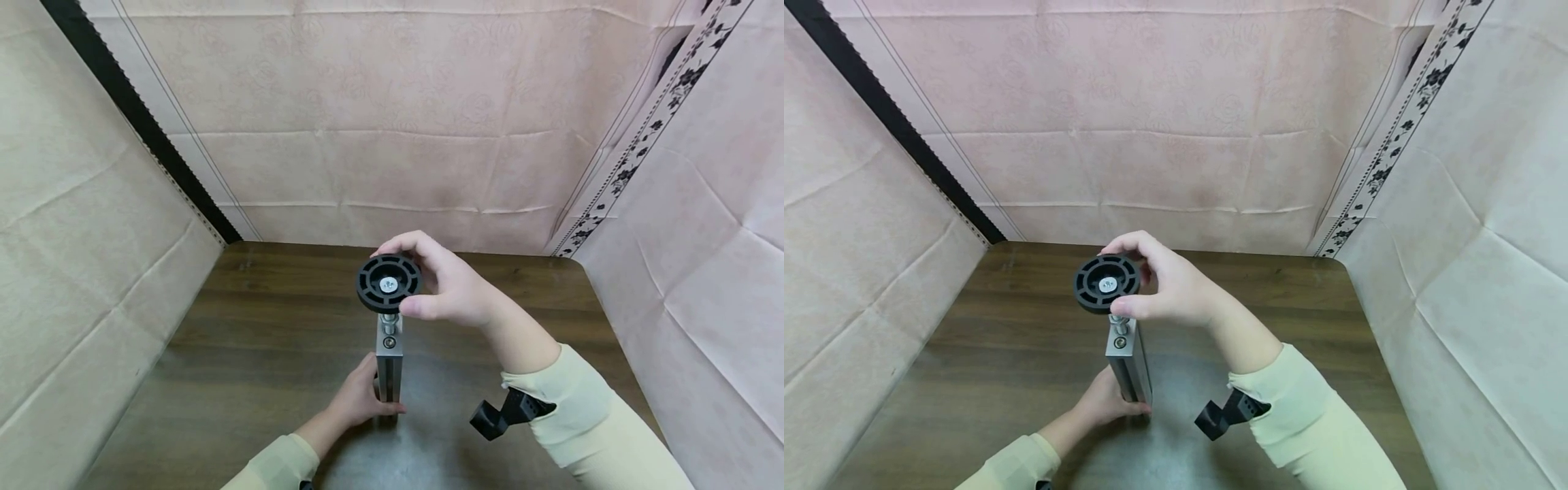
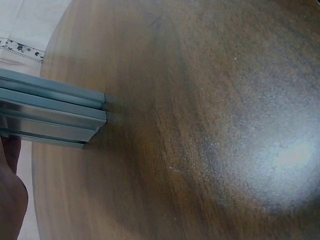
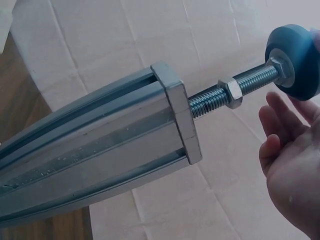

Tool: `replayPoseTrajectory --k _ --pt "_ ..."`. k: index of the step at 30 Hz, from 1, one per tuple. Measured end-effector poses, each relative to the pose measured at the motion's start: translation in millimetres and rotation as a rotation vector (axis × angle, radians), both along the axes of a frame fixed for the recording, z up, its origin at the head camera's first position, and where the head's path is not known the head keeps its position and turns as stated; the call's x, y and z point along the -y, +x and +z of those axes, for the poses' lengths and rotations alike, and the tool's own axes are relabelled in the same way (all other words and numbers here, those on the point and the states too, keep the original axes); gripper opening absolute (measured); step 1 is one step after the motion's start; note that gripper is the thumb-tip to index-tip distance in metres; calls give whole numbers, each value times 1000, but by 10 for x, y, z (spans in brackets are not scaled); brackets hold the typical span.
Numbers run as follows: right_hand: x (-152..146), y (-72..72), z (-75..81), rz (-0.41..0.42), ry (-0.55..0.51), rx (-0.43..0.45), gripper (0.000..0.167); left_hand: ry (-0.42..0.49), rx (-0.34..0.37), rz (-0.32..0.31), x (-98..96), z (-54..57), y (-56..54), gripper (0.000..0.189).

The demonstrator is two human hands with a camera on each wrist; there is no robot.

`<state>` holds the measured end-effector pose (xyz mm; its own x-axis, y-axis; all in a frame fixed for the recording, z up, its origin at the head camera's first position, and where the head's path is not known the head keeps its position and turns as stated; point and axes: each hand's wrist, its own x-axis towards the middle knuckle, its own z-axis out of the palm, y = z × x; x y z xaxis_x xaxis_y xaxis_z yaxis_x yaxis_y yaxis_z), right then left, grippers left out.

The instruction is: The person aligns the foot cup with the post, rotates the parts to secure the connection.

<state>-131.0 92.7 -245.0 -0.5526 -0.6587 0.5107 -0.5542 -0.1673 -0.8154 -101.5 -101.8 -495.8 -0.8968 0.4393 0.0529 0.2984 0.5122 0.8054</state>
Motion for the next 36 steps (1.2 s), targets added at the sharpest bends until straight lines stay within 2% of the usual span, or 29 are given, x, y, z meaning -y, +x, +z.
replayPoseTrajectory --k 4,8,12,15,17,21,24,31,36 --pt "29 29 -30 -89 8 -18 76 -3 9 3 -1 -8 7 88" --pt "45 57 -56 -126 6 -45 84 -10 -5 -2 4 -30 19 84" --pt "36 25 -47 -83 -1 -101 99 -12 -16 -6 10 -27 20 82" --pt "16 -4 -22 -41 9 -108 102 -9 -8 -4 12 -20 13 81" --pt "2 -14 -11 -10 17 -86 100 -6 0 -3 11 -17 9 80" --pt "-6 -32 -7 111 -1 -11 95 -1 -2 -8 7 -16 6 78" --pt "-1 -34 -14 154 -20 20 88 4 -12 -10 5 -17 3 78" --pt "-2 46 -16 24 -1 53 77 -10 -3 -8 5 -24 5 81" --pt "26 81 -40 -87 31 17 76 -13 -47 -10 8 -36 4 85"
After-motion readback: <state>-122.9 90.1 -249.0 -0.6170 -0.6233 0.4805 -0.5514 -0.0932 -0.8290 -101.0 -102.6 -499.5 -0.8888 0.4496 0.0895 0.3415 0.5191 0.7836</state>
